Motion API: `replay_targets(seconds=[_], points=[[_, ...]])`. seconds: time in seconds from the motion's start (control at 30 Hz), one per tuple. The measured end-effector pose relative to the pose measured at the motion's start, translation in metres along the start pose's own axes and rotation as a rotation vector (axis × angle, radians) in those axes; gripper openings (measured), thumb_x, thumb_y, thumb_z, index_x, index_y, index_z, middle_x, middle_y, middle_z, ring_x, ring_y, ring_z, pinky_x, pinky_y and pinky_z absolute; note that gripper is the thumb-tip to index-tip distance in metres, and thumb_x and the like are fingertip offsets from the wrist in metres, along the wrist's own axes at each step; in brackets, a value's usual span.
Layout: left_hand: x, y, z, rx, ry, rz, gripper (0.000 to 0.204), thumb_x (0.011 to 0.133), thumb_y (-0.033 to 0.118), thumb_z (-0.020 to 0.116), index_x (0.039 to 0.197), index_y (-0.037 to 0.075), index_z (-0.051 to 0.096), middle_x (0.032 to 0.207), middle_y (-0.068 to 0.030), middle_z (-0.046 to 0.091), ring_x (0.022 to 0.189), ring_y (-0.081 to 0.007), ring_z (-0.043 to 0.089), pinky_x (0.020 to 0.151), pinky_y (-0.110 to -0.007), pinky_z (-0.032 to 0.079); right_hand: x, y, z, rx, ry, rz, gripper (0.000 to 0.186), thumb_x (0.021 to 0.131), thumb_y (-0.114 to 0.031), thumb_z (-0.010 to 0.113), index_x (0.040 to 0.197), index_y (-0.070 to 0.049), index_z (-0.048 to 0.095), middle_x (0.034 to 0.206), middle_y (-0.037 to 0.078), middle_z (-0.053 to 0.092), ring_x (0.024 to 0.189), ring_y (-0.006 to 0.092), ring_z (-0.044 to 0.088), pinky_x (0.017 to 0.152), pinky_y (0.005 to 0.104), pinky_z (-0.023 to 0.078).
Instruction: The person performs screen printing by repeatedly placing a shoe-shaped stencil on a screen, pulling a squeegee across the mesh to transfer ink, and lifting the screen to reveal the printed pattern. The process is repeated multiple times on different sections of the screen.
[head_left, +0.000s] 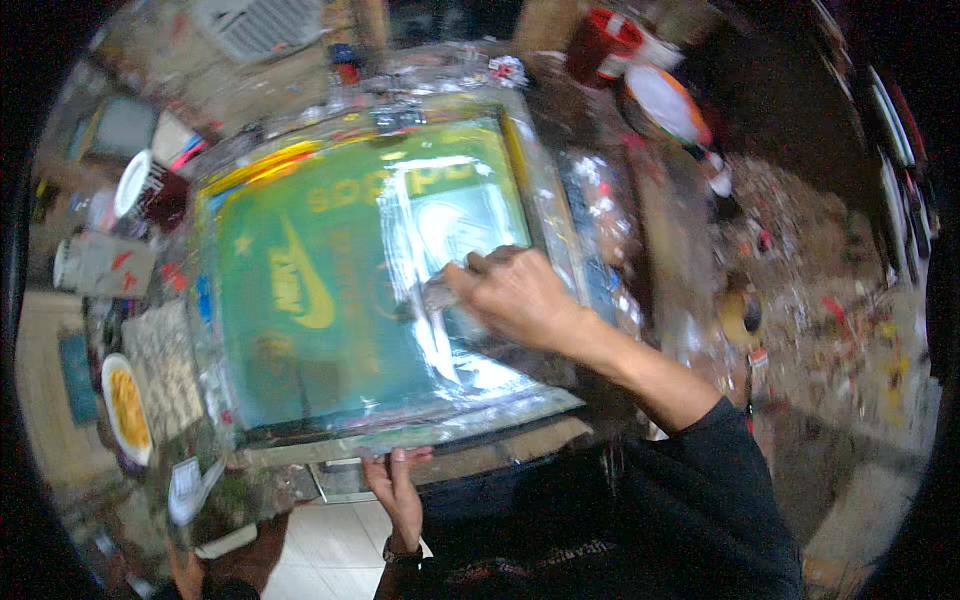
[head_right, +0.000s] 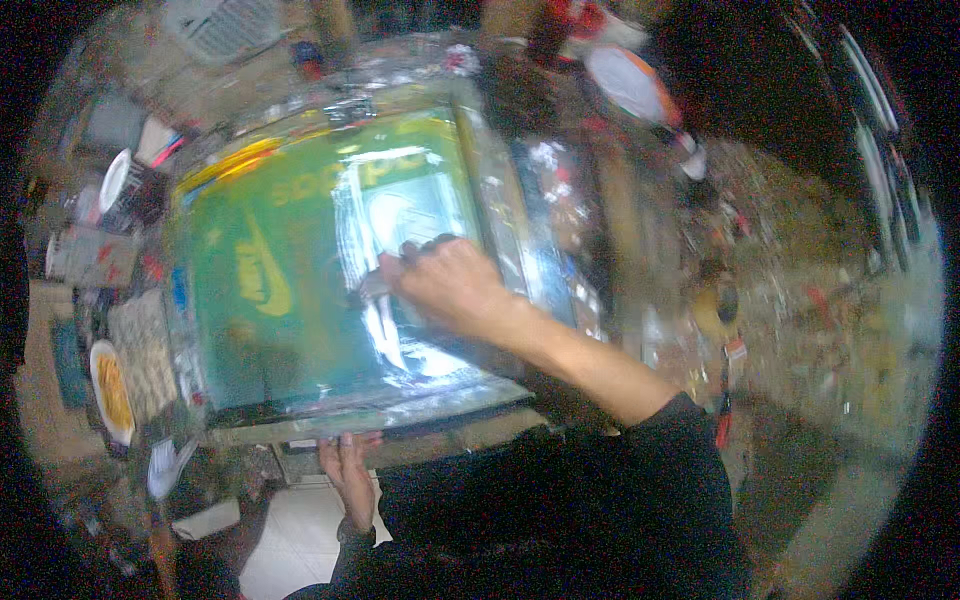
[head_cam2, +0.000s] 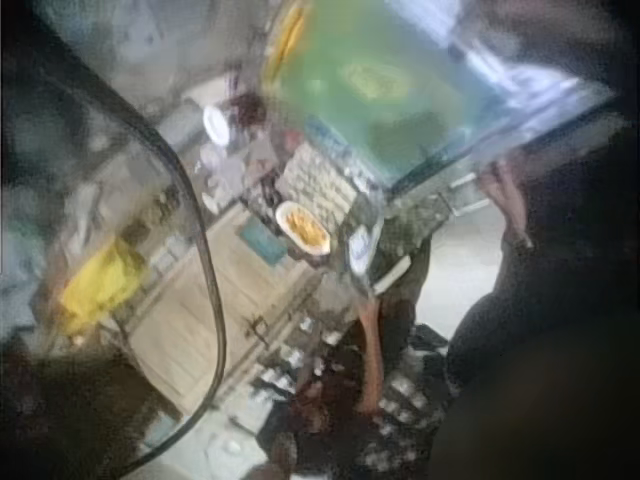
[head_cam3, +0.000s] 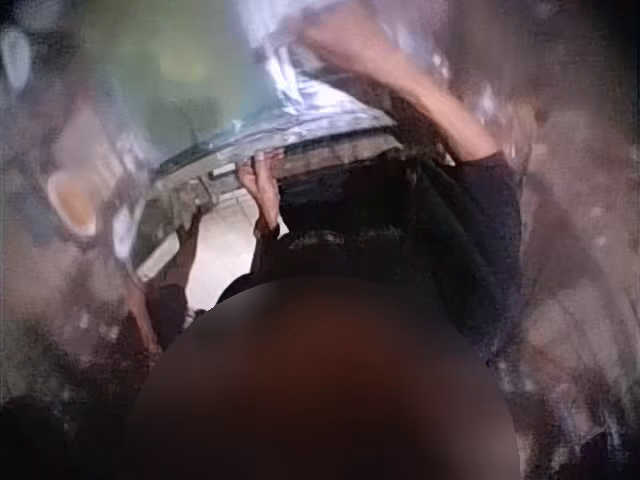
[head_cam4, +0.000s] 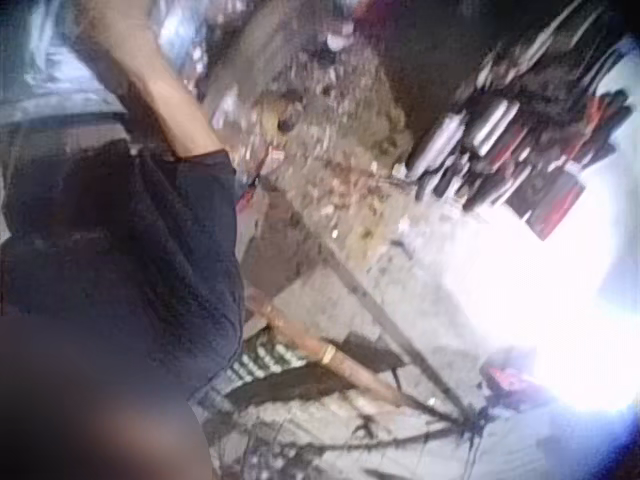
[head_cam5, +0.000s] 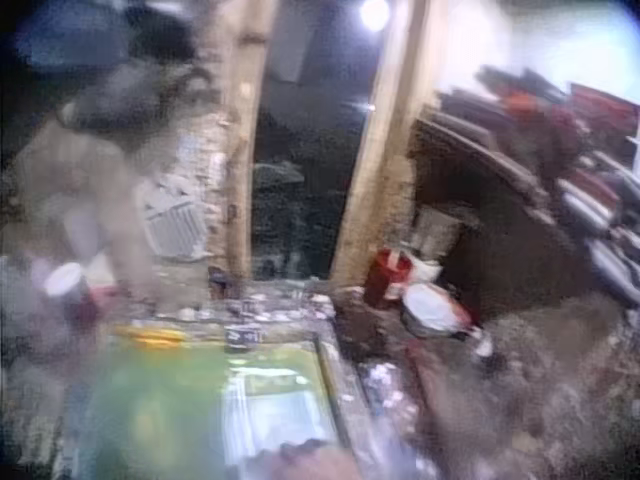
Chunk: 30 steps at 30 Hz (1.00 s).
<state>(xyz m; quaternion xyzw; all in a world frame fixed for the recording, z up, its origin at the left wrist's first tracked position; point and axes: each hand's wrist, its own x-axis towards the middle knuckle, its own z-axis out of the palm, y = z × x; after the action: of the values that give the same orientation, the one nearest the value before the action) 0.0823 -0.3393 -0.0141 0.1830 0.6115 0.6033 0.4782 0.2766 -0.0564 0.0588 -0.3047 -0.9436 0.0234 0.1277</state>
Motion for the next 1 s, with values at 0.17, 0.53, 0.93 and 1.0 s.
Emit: replay_targets(seconds=[0.17,0.53,0.93,1.0], points=[[0.002,-0.008,-0.008,0.08,-0.07,0.099,0.029,0.107,0.018,0.053,0.124,-0.003,0.045,0.101,-0.0202,0.069,0.086,-0.0284,0.074,0.079,-0.039,0.061,-0.057,-0.062,-0.021,0.106,-0.152,0.075,0.023,0.089,-0.015,0.062,0.109,-0.004,0.058,0.083,0.012,0.067,0.07,0.0322,0.072,0.067,0.0441,0.058],[-0.013,0.029,0.012,-0.099,-0.151,0.269,0.02,0.11,0.02,0.05,0.113,0.001,0.045,0.095,-0.0217,0.069,0.079,-0.0256,0.072,0.071,-0.036,0.06,-0.085,-0.104,-0.062,-0.067,0.161,0.184,0.049,0.09,-0.053,0.069,0.102,-0.005,0.062,0.09,0.01,0.061,0.088,0.0289,0.066,0.107,0.064,0.036],[0.161,0.189,0.119,0.71,-0.018,1.141,0.052,0.101,0.024,0.065,0.138,-0.005,0.044,0.119,-0.0242,0.067,0.106,-0.038,0.069,0.092,-0.044,0.056,0.1,-0.044,-0.26,-0.226,0.627,0.099,0.059,0.09,-0.06,0.063,0.07,-0.005,0.068,0.073,0.018,0.07,0.08,0.0345,0.073,0.079,0.0523,0.054],[0.227,0.169,0.15,0.887,-0.183,1.068,0.062,0.099,0.031,0.066,0.151,0.005,0.044,0.153,-0.0265,0.045,0.14,-0.0429,0.046,0.115,-0.048,0.04,0.122,-0.047,-0.301,-0.29,0.407,0.254,0.071,0.092,-0.072,0.056,0.094,-0.004,0.077,0.083,0.025,0.072,0.084,0.0393,0.074,0.075,0.0512,0.058]])
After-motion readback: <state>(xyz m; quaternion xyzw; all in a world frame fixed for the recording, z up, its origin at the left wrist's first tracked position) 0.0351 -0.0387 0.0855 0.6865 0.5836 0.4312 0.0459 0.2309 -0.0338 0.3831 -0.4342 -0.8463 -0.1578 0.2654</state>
